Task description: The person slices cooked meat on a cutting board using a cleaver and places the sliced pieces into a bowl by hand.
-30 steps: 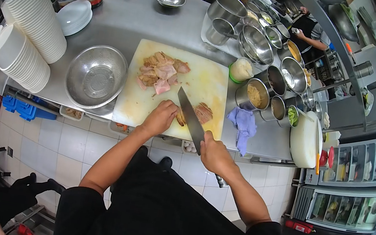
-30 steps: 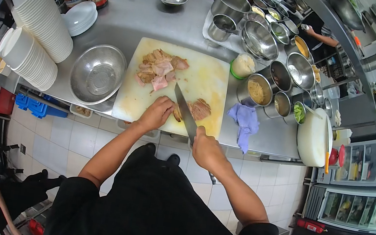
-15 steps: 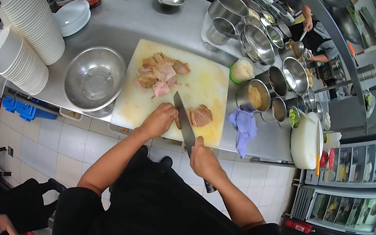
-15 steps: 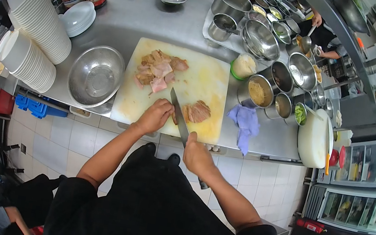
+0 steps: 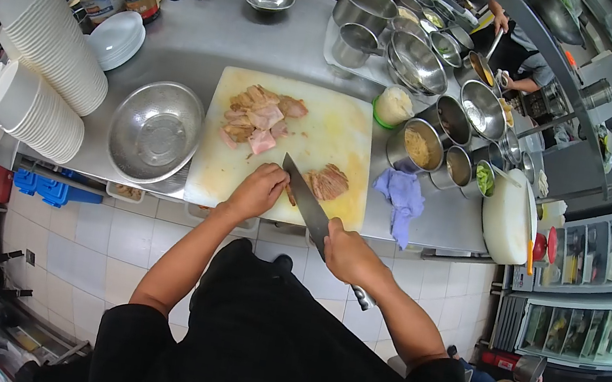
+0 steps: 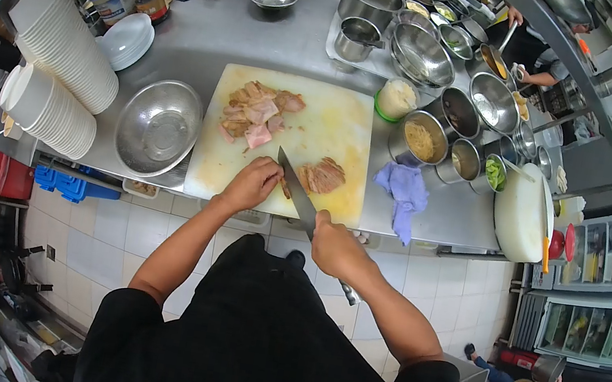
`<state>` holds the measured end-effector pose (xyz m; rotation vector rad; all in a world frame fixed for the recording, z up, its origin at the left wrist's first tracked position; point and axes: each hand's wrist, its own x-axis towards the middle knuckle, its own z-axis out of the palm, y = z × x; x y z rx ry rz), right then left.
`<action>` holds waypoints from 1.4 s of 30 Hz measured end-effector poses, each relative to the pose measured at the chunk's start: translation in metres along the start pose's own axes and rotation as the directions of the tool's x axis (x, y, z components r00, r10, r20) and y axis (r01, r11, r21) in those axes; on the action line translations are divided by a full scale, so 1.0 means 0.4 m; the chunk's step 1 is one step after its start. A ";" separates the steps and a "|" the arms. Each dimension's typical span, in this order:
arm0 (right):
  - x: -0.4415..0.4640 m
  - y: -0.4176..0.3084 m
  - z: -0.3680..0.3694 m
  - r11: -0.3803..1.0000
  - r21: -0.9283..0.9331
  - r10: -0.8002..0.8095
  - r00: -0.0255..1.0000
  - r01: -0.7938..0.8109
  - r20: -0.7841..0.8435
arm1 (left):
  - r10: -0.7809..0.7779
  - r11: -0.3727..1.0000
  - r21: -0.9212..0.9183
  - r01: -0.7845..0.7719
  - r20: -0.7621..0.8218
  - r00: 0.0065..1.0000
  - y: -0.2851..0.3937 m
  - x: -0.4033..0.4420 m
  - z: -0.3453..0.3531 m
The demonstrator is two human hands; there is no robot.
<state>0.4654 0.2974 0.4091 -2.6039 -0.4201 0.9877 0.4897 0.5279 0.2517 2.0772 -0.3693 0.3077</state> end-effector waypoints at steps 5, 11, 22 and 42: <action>-0.007 -0.045 -0.055 0.993 0.051 0.094 0.985 -0.103 0.145 | 0.021 1.000 0.015 -0.021 0.028 0.999 -0.002 0.004 -0.003; -0.008 -0.047 -0.070 0.999 -0.052 -0.006 0.993 0.012 0.117 | 0.048 0.998 0.039 -0.047 -0.010 0.999 -0.006 -0.008 -0.002; 0.061 0.038 0.122 0.986 -0.103 -0.144 0.979 0.130 -0.142 | 0.025 0.999 0.032 -0.026 0.026 0.999 -0.003 -0.006 -0.008; -0.039 0.053 0.069 0.979 0.201 -0.001 0.996 0.019 -0.089 | -0.299 0.837 0.547 0.033 0.406 0.863 0.016 0.479 -0.136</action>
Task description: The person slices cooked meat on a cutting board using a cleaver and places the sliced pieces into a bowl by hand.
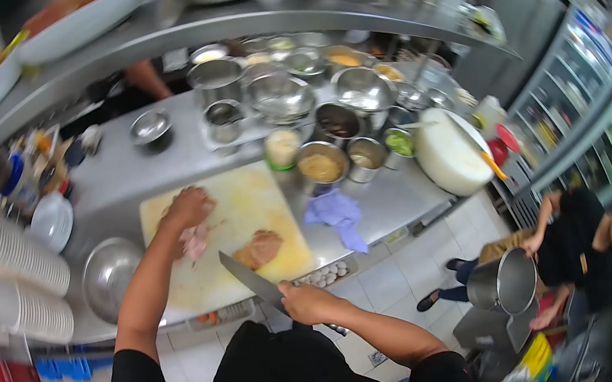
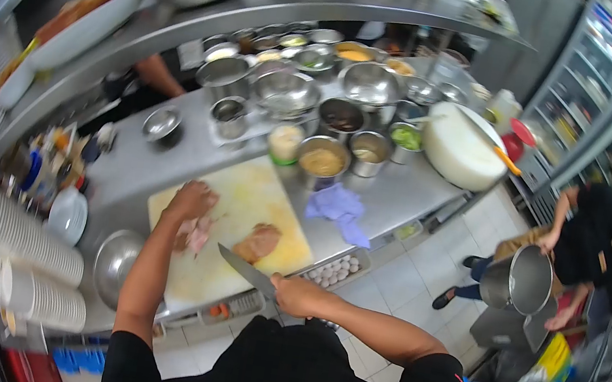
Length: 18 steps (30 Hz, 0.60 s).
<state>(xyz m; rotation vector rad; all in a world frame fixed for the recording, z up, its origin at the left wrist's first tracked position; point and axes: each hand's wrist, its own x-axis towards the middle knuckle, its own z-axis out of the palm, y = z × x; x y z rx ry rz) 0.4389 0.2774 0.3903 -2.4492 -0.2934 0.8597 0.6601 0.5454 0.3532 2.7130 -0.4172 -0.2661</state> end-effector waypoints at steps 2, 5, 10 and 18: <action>0.020 0.033 0.006 1.000 0.022 0.019 0.998 -0.018 -0.065 | -0.022 0.994 0.106 0.014 0.081 0.996 -0.046 0.068 0.030; 0.059 0.085 0.026 0.997 0.062 0.054 0.989 -0.046 -0.135 | -0.022 0.978 0.209 -0.017 0.186 0.982 -0.134 0.146 0.071; 0.024 0.033 -0.035 0.976 0.193 0.103 0.994 -0.098 -0.018 | -0.012 0.975 0.218 -0.050 0.275 0.961 -0.127 0.170 0.043; 0.049 0.083 -0.104 0.978 0.206 -0.035 0.996 0.017 0.084 | 0.095 0.992 -0.078 -0.099 -0.054 0.994 -0.015 0.102 -0.033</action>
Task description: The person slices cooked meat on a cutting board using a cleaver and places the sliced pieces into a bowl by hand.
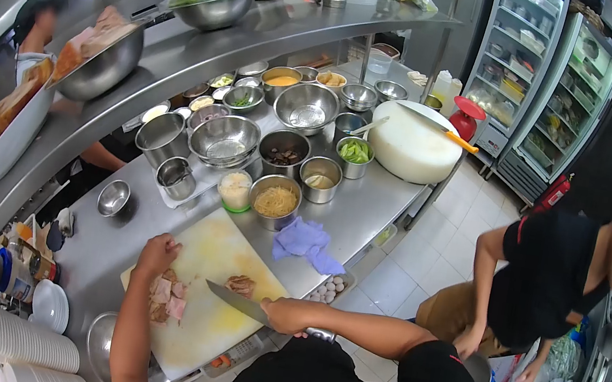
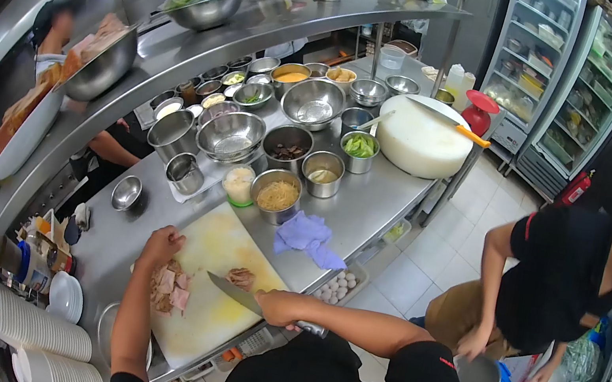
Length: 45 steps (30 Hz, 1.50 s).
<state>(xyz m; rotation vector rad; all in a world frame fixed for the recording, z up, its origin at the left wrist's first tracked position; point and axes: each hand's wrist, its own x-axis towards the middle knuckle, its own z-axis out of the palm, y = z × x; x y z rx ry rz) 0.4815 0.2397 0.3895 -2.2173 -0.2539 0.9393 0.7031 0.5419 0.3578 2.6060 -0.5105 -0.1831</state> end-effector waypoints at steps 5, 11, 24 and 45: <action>0.027 0.032 -0.074 0.993 -0.090 -0.057 0.984 0.073 0.169 | -0.119 0.924 -0.377 0.059 -0.139 0.983 0.082 -0.097 -0.039; 0.076 0.030 -0.151 0.987 -0.146 -0.023 0.953 0.070 0.302 | -0.036 0.983 -0.180 0.031 -0.024 0.999 0.030 -0.323 0.071; 0.118 0.066 -0.165 0.967 -0.187 -0.095 0.925 0.174 0.369 | -0.513 0.858 -0.229 0.460 -0.350 0.784 0.259 -0.450 0.303; 0.081 0.051 -0.116 0.870 -0.424 -0.215 0.968 0.251 0.132 | -0.169 0.956 -0.286 0.062 -0.367 0.915 0.200 -0.470 0.385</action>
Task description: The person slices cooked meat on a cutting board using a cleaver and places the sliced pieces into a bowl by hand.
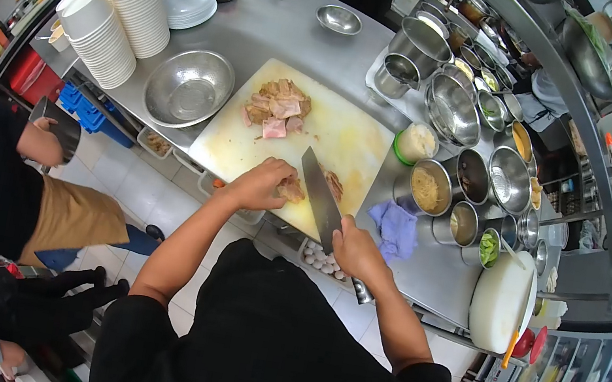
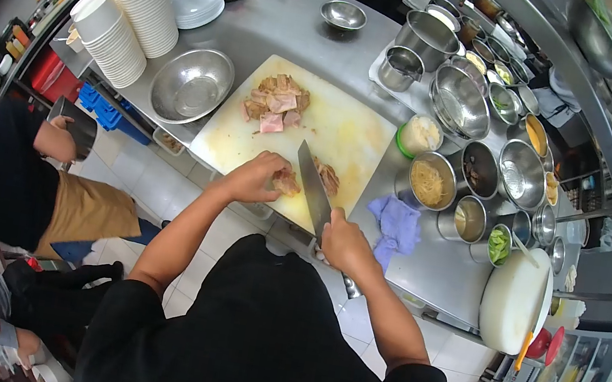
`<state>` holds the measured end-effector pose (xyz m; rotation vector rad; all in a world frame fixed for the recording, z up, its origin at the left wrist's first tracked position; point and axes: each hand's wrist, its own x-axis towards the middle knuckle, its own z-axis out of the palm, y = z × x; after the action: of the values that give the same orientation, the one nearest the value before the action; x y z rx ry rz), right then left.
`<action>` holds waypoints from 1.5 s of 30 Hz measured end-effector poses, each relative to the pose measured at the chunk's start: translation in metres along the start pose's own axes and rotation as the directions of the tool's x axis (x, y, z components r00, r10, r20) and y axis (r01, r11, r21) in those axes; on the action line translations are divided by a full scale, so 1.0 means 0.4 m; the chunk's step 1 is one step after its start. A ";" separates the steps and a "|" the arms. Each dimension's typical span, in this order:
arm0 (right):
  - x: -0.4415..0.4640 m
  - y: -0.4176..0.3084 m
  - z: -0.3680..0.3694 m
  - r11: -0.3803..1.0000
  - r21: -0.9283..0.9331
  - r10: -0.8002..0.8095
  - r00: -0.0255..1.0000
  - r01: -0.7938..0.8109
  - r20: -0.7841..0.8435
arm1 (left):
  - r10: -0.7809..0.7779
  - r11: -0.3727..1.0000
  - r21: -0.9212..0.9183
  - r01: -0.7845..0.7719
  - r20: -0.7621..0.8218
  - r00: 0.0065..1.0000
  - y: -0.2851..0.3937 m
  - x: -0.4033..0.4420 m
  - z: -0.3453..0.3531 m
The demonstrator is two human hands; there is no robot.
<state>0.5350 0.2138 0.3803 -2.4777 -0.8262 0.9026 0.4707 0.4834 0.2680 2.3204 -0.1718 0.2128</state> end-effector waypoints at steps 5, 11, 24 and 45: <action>-0.015 -0.040 0.010 0.999 -0.036 0.038 0.999 -0.038 -0.017 | -0.081 0.996 -0.038 0.082 0.021 0.996 0.035 -0.009 -0.025; -0.037 -0.099 0.041 0.990 -0.112 0.073 0.996 -0.079 -0.059 | 0.134 0.991 0.021 -0.133 -0.132 0.982 -0.012 -0.004 0.029; 0.003 -0.155 0.051 0.972 -0.207 0.115 0.993 -0.115 -0.009 | 0.107 0.994 -0.009 -0.112 -0.228 0.968 -0.018 -0.018 0.043; 0.039 -0.177 0.044 0.975 -0.216 0.063 0.998 -0.059 0.012 | 0.079 0.991 -0.087 -0.103 -0.248 0.966 -0.025 -0.040 0.033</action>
<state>0.5047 0.2797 0.3970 -2.6976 -0.9019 0.9010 0.4583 0.4814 0.2486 2.1676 -0.1613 0.5222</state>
